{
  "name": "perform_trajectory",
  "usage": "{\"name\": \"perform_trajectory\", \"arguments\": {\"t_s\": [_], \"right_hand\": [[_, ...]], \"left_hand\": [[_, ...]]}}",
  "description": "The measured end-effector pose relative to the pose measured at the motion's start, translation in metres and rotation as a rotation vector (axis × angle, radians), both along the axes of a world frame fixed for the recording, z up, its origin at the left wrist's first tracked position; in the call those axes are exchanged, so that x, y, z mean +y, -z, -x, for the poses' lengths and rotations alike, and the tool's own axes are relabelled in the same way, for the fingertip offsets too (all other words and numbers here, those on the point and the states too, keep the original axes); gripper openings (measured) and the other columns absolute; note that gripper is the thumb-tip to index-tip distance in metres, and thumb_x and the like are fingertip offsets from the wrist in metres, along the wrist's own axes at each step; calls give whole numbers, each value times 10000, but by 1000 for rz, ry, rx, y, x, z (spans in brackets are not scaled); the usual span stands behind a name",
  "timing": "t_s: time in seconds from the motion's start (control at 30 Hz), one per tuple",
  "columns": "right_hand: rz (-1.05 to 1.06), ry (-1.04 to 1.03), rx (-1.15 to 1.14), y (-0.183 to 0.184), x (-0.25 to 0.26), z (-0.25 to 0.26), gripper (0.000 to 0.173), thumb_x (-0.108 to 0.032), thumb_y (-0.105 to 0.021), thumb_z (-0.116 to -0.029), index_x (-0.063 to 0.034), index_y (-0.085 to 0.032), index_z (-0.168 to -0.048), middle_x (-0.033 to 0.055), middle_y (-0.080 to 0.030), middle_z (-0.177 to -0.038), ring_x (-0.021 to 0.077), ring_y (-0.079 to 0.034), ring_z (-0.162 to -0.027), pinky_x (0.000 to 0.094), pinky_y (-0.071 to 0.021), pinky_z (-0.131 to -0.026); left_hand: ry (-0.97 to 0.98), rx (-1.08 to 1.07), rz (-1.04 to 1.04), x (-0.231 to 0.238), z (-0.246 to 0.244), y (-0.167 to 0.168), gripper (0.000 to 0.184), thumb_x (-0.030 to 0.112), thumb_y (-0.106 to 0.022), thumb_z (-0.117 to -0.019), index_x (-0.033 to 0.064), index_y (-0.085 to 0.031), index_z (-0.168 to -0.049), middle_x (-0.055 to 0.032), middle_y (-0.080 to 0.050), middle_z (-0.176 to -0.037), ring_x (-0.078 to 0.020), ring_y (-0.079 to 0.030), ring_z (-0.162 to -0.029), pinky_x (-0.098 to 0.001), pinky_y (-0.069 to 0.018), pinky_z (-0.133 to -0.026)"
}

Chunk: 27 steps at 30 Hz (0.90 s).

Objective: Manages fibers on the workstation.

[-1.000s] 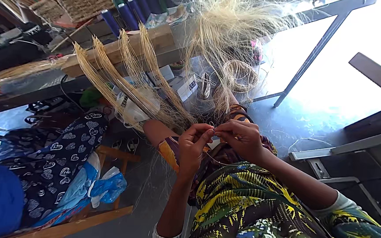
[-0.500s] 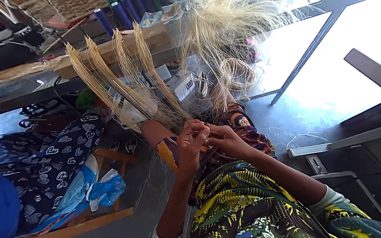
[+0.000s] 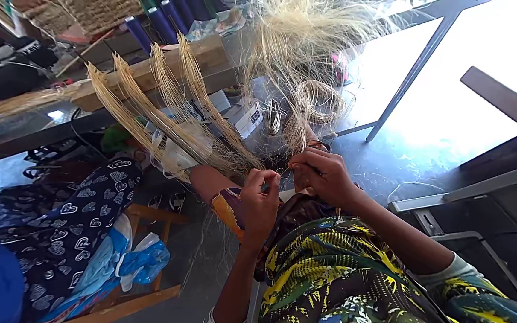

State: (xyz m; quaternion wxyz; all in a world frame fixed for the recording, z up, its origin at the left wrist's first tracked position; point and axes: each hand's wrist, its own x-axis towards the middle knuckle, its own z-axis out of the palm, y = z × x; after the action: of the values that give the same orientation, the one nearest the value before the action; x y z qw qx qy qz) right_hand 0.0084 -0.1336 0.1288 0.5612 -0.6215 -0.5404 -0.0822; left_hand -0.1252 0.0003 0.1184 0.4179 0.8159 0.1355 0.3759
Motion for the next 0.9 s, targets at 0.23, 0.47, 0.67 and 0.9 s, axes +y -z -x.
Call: {"name": "perform_trajectory", "arguments": {"t_s": [0.23, 0.47, 0.67, 0.9], "right_hand": [[40, 104, -85, -3, -13, -19, 180, -65, -557, -1007, -17, -712, -1084, 44, -689, -882, 61, -636, -726, 218, -559, -675], [-21, -5, 238, 30, 5, -12, 121, -66, -549, -1012, 5, -645, -1036, 27, -637, -749, 51, -579, -607, 209, -505, -559], [-26, -179, 461, 38, 19, 7, 186, -83, -481, -1058, 12, -637, -1024, -2, -628, -766, 13, -539, -628, 169, -458, -590], [-6, -302, 573, 33, 19, 16, 203, -93, -447, -1072, -8, -613, -992, -34, -575, -749, -9, -505, -599, 150, -443, -565]], "left_hand": [[112, 17, 212, 2, 1, -2, 95, 74, -567, -982, 29, -649, -959, 15, -621, -866, -25, -606, -795, -180, -514, -740], [169, -33, 259, 1, 0, -6, 93, 45, -550, -993, 33, -637, -963, 28, -639, -856, -30, -625, -808, -194, -531, -768], [175, -34, 303, 0, -1, -4, 108, 33, -538, -1001, 18, -642, -974, 15, -647, -868, -41, -634, -830, -205, -538, -793], [96, -8, 276, -5, -3, -4, 109, 49, -551, -999, 12, -650, -973, 9, -643, -879, -24, -625, -819, -186, -529, -773]]}}
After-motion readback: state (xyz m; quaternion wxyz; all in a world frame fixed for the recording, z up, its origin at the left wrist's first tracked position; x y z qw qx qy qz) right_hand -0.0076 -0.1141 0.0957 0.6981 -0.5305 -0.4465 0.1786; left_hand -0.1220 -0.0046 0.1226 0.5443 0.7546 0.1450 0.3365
